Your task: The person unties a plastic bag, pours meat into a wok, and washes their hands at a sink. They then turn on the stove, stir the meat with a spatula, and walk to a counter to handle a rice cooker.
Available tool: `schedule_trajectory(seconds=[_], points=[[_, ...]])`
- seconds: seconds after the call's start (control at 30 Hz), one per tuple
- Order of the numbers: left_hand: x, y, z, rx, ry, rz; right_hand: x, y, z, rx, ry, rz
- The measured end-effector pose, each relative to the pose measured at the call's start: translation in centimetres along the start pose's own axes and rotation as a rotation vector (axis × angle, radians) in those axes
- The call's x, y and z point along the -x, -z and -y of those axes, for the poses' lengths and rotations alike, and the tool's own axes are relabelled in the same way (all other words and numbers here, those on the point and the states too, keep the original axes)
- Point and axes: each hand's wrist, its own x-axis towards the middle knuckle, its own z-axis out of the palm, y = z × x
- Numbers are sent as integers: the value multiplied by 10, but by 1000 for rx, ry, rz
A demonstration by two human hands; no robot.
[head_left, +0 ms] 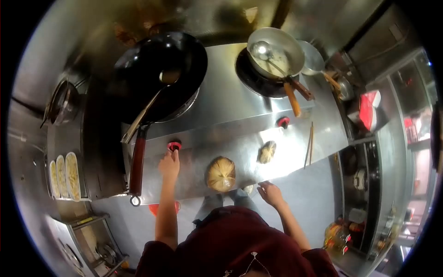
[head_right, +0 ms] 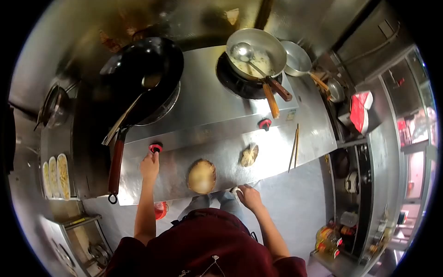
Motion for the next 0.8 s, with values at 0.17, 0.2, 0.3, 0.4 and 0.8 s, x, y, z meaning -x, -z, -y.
schedule_trajectory(seconds=[0.17,0.2,0.3,0.4,0.8], points=[[51,-10,-23,225,-335,389,-35,1,42,-19,75,65],[66,-7,-33,367,-403,484,-40,-23,34,-61,141,45],[93,-18,-65,477,-701,476,-64,-47,42,-87,270,-48],[99,-48,-69,324,-810,398,-66,-19,71,8,238,120],[118,-43,-79,555,-474,346,-44,-33,-3,-306,184,14]])
